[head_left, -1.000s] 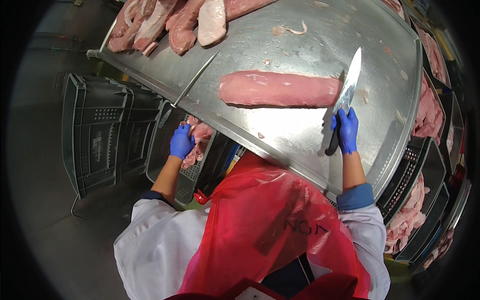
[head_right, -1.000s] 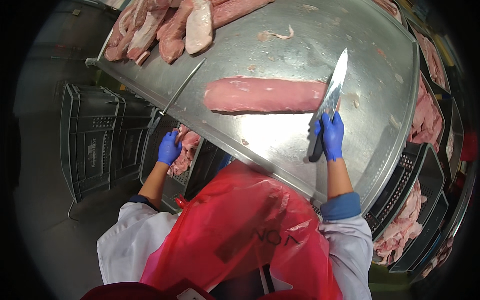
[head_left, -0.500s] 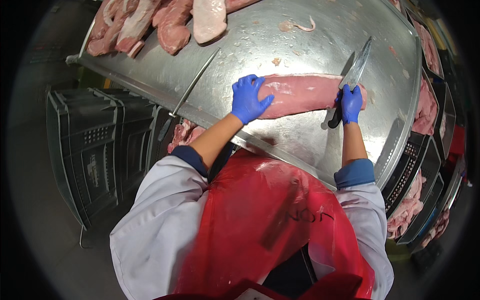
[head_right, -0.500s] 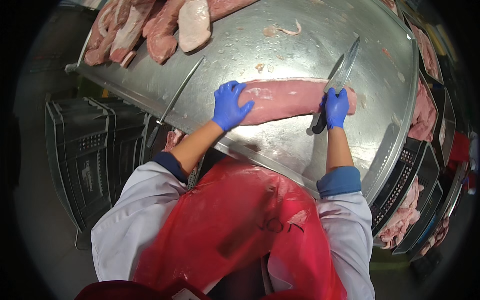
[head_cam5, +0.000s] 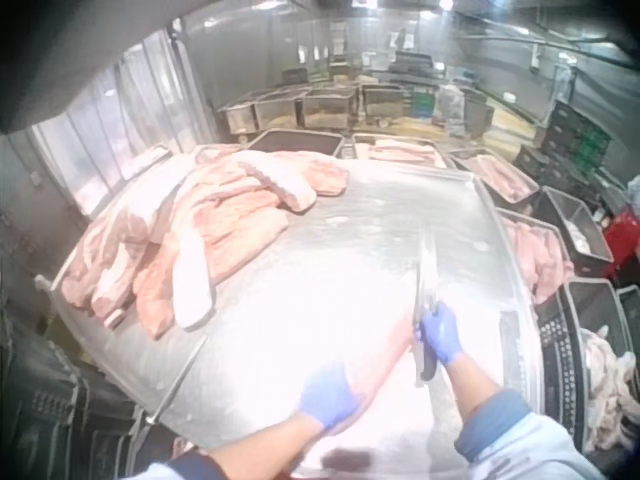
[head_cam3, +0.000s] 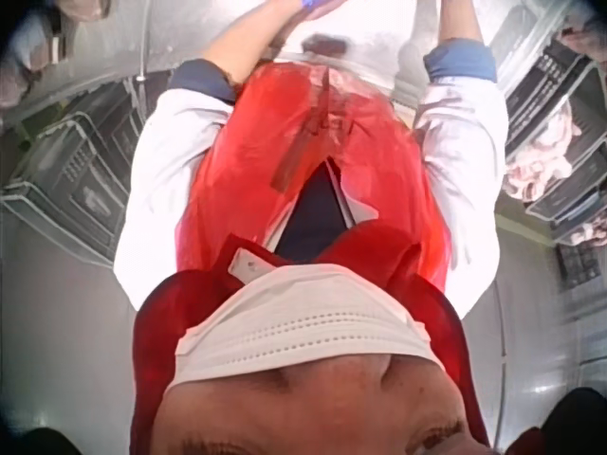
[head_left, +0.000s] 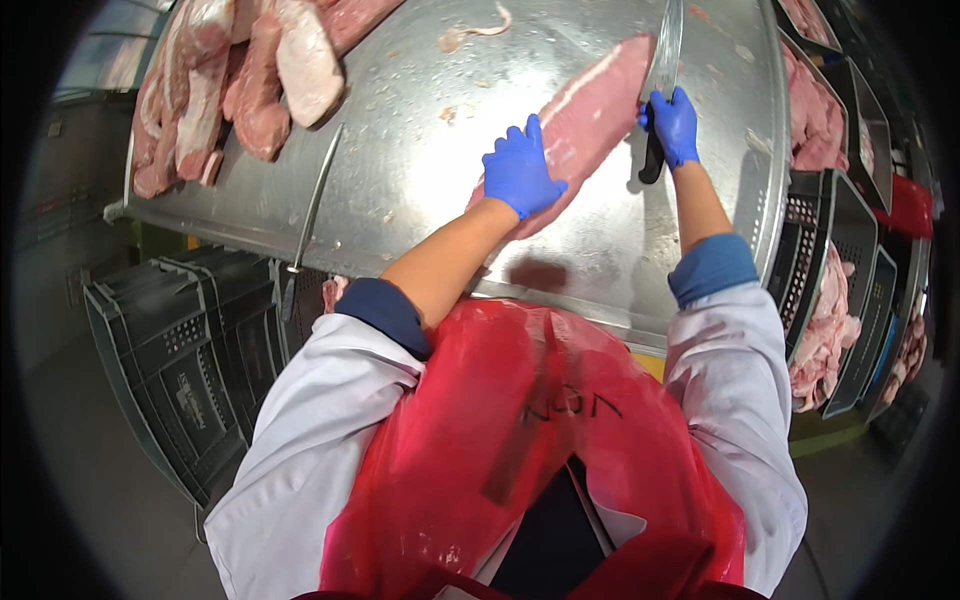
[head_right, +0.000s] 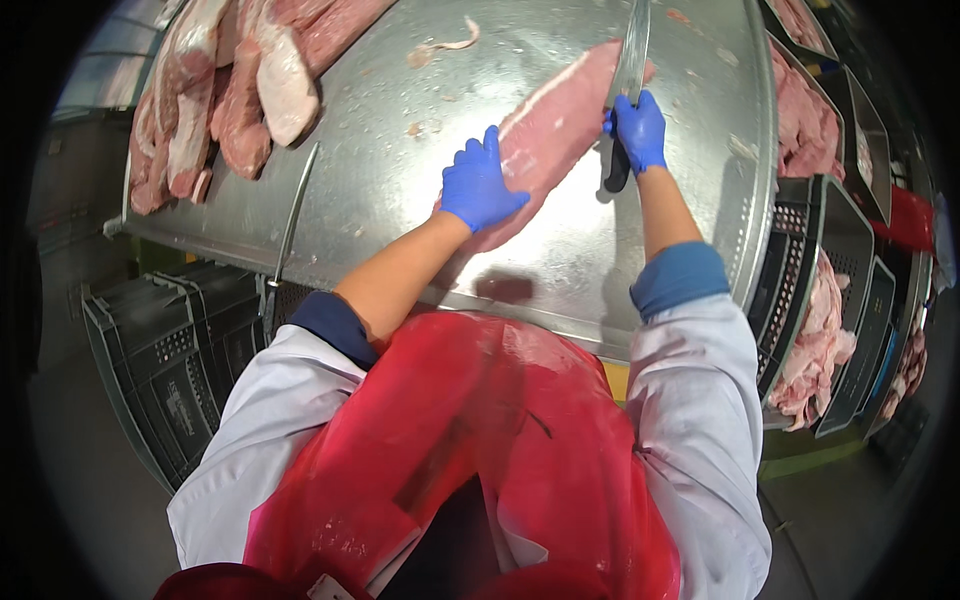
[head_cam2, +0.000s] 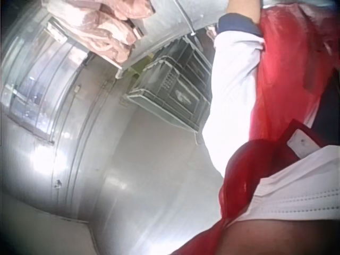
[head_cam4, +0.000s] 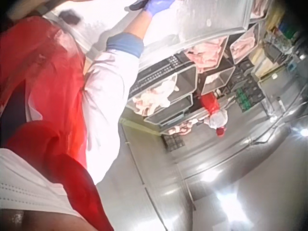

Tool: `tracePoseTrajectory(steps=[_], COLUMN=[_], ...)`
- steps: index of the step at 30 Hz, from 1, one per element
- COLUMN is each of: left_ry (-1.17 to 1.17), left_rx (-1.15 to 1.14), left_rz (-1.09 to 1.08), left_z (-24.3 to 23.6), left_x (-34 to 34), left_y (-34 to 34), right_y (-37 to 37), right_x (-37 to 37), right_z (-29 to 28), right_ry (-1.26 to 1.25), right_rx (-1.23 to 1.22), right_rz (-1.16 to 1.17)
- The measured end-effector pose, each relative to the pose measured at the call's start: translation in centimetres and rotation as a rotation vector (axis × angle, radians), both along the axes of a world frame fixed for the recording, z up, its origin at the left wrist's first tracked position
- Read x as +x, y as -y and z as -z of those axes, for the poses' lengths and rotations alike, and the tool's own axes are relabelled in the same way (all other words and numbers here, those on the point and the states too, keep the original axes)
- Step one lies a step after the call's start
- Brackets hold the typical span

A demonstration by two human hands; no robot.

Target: The person trims fat and connective tissue from large cuts of raw meat using a knife on a stainless steel table. They repeatedly lift and reposition the meat to access different sides, placing trimmed pieces into a nearby bin.

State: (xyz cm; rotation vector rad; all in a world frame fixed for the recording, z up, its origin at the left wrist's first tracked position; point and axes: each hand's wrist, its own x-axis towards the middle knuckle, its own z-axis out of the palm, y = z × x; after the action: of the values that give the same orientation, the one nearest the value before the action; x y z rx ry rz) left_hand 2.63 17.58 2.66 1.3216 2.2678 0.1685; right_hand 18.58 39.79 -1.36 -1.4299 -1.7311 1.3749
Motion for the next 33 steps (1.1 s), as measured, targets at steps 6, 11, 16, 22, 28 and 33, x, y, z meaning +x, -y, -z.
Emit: tracePoseTrajectory(steps=[6,11,16,22,28,33], left_ry=[-0.062,-0.125,-0.076,0.010,0.047,0.019], left_rx=[0.070,0.139,0.186,0.184,0.187,0.247], left_rz=[-0.149,-0.182,-0.273,-0.371,-0.320,-0.201], left_z=[0.5,1.6,2.1,2.1,3.3,2.7], left_x=[4.1,7.2,9.0,7.4,3.0,2.0], left_y=[-6.7,-9.8,-11.0,-13.7,-13.4,-7.4], right_y=[11.4,13.4,17.0,26.0,29.1,29.2], right_x=[7.7,8.3,10.2,14.1,20.2,25.5], right_z=[-1.5,-2.1,2.1,-1.0,-6.5,-8.7], right_ry=[0.122,0.075,0.458,0.459,0.434,0.475], right_rx=[-0.157,-0.309,0.074,-0.042,-0.103,-0.098], right_rz=[-0.004,-0.042,-0.207,-0.279,-0.328,-0.243])
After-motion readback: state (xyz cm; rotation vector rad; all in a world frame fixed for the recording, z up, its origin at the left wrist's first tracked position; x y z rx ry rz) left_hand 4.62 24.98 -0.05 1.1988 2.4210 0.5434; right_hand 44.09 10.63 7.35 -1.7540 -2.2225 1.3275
